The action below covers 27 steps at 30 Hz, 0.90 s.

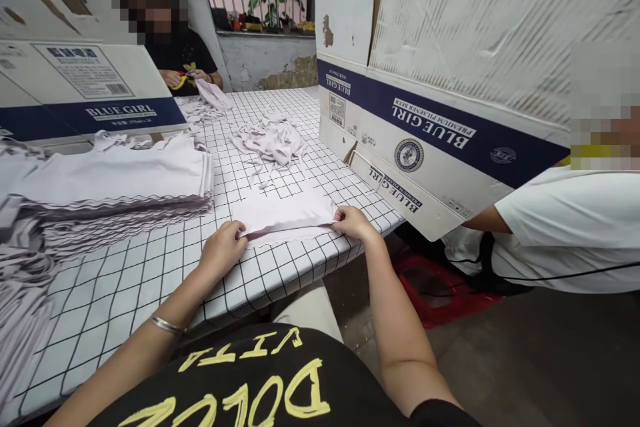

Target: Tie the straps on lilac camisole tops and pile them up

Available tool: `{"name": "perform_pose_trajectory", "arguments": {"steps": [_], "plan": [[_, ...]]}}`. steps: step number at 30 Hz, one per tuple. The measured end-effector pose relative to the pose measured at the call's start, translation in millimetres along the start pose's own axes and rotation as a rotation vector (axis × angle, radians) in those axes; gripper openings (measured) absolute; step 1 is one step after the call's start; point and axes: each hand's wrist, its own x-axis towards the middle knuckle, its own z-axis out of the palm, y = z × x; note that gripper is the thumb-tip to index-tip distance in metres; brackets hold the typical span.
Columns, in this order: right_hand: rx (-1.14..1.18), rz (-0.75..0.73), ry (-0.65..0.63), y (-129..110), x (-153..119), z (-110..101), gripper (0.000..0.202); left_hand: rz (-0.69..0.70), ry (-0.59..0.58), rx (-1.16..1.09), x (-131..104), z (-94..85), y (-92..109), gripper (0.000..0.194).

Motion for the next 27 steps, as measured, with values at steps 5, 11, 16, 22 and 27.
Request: {"name": "perform_pose_trajectory", "arguments": {"steps": [5, 11, 16, 22, 27], "plan": [[0.147, -0.024, -0.079, 1.8, -1.3, 3.1, 0.035, 0.001, -0.01, 0.035, -1.4, 0.8, -0.1, 0.02], [-0.143, 0.132, 0.416, 5.2, 0.9, 14.1, 0.01, -0.037, 0.01, 0.064, -2.6, -3.5, -1.9, 0.02], [-0.304, 0.079, 0.593, 9.1, -14.1, 24.4, 0.013, -0.022, -0.033, 0.08, -14.2, -4.9, 1.1, 0.019], [-0.061, 0.094, 0.184, 35.0, -46.2, -0.7, 0.015, 0.054, -0.129, 0.012, -49.4, -10.6, -1.4, 0.015], [0.121, -0.091, -0.025, -6.6, -35.3, -28.2, 0.035, 0.223, -0.067, -0.176, -52.5, -23.3, -9.2, 0.027]]}}
